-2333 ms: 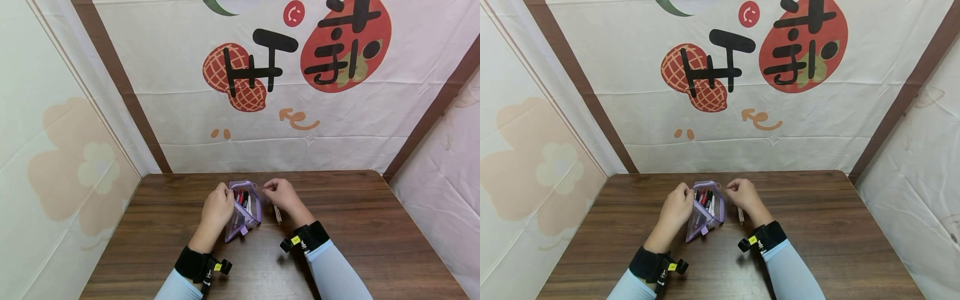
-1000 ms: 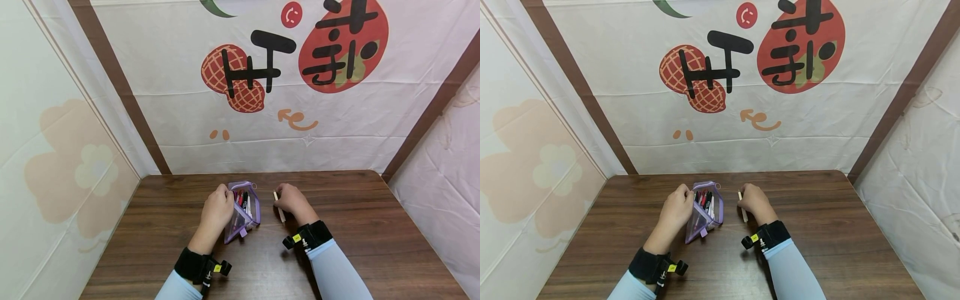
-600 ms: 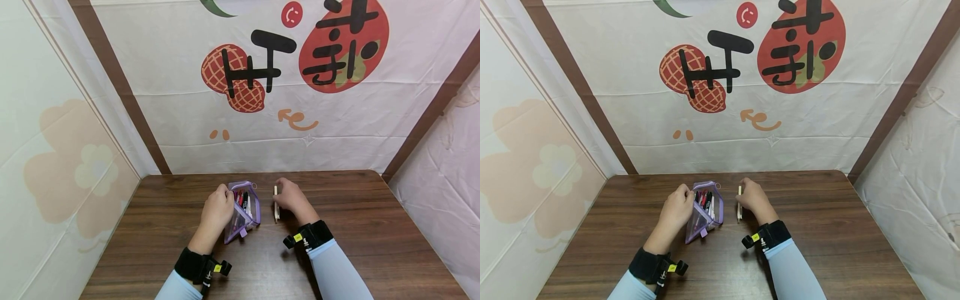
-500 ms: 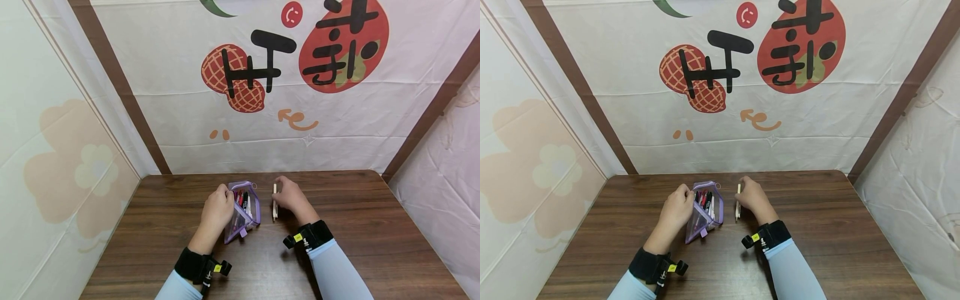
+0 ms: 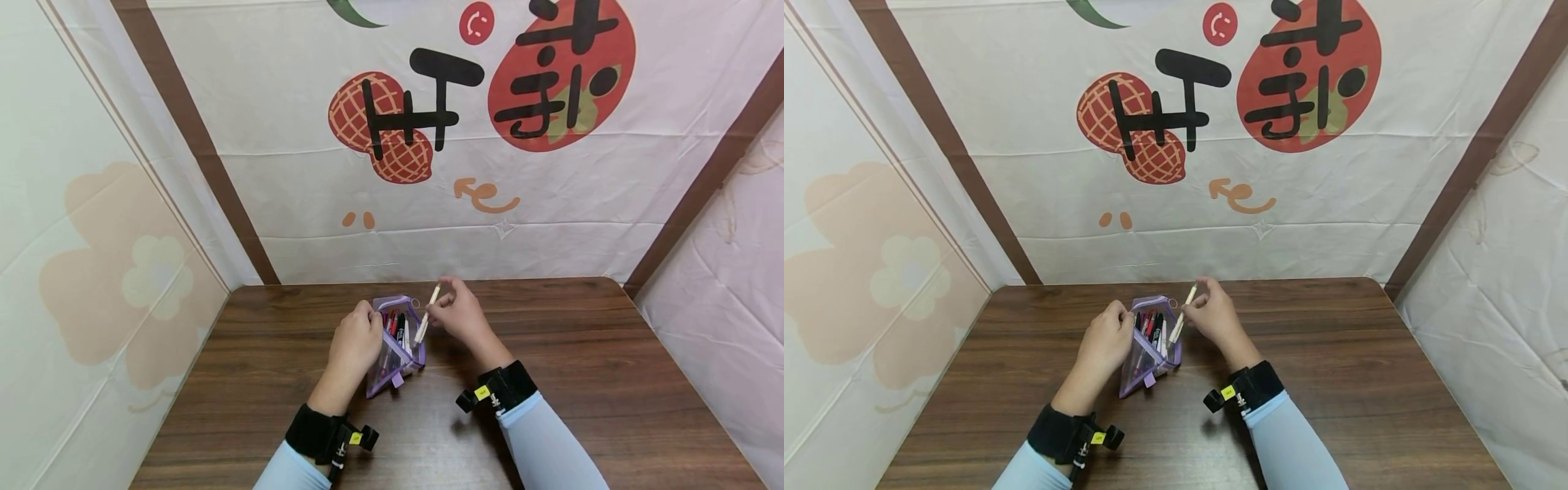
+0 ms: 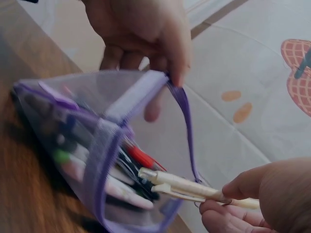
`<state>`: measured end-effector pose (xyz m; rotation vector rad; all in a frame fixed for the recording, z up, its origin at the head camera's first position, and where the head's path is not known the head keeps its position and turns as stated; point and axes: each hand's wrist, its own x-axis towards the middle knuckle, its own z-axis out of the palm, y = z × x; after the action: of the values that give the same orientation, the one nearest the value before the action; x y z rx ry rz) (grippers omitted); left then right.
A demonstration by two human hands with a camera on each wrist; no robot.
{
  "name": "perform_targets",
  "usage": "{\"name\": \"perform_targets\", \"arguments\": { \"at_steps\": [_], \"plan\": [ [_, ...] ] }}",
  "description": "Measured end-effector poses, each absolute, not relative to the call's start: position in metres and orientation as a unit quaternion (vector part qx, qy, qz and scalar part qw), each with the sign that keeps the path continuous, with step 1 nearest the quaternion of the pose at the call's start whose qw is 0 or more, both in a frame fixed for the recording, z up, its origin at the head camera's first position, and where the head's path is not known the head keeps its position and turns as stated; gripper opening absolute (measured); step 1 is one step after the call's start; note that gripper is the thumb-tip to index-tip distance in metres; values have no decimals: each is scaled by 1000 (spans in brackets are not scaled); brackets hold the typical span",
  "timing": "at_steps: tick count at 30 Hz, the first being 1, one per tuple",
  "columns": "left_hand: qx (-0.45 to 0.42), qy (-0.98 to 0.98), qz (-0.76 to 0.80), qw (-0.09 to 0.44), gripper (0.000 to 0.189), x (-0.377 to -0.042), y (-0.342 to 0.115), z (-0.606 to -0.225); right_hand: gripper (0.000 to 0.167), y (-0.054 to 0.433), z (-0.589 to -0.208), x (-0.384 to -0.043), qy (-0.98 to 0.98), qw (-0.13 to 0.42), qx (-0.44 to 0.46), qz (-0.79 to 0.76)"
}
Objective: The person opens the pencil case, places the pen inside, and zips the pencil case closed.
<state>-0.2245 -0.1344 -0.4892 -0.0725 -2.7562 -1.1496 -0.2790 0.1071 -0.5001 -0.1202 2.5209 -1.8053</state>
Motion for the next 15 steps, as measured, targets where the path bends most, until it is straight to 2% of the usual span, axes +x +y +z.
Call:
{"name": "perform_targets", "arguments": {
  "at_steps": [7,15],
  "plan": [
    [2,-932,-359,57,23,-214,-127,-468,71,86,-503,-272,795,39,-58,-603],
    [11,-934,-354,45,25,-213,-126,-468,63,76,-508,-265,778,107,-78,-614]
  ]
}}
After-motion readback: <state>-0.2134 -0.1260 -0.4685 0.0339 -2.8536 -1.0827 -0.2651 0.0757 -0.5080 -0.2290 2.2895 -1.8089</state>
